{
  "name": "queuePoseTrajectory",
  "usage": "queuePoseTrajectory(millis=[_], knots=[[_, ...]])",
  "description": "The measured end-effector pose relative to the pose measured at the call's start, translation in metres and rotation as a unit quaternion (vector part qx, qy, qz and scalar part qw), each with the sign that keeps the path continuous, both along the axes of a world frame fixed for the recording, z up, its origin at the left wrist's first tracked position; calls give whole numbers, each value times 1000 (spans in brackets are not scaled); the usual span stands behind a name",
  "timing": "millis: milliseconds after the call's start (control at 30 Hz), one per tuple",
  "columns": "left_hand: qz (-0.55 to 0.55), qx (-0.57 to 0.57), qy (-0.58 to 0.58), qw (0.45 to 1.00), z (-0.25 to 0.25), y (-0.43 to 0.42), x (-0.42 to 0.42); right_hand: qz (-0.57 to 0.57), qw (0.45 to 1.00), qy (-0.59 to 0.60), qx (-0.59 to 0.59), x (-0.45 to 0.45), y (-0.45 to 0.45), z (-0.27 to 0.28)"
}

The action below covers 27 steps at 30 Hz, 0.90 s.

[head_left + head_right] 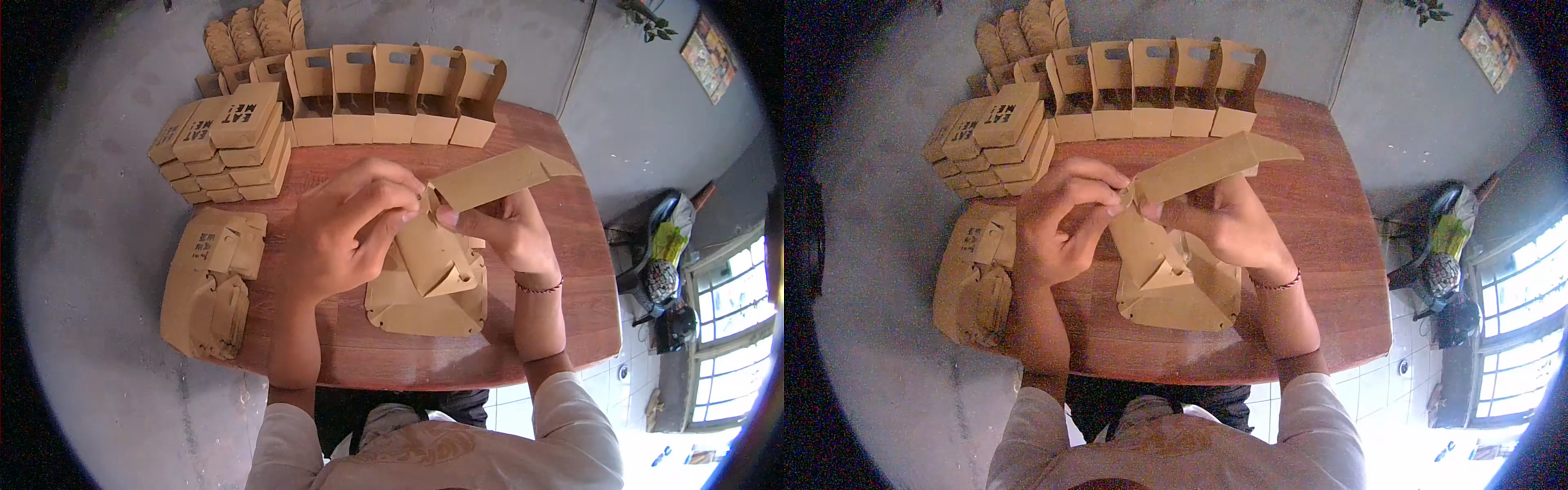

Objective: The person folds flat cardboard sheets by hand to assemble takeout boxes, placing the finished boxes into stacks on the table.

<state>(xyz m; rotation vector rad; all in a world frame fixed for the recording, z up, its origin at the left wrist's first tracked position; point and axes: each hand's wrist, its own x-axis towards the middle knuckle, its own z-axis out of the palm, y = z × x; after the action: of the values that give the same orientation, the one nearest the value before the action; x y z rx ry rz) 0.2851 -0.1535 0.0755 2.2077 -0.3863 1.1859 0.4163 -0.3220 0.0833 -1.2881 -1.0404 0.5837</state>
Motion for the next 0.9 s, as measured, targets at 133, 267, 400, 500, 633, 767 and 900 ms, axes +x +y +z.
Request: queuePoseTrajectory(millis=[133,267,400,500,633,767,900], knots=[[13,-15,-9,1000,3,-2,-1,12,997,66,28,-10,2,1],[-7,-14,3,1000,4,0,-3,44,996,65,-36,-7,-1,6],[-10,15,-7,1000,5,4,-5,48,996,78,-23,-10,0,5],[-23,14,12,1000,6,7,-7,38,994,94,-35,-14,2,6],[-34,11,58,998,9,9,-14,23,996,78,-47,-16,4,4],[-24,10,81,996,10,8,-19,25,996,71,-37,-18,7,0],[-10,21,80,997,14,6,-21,37,995,81,-48,-22,6,4]])
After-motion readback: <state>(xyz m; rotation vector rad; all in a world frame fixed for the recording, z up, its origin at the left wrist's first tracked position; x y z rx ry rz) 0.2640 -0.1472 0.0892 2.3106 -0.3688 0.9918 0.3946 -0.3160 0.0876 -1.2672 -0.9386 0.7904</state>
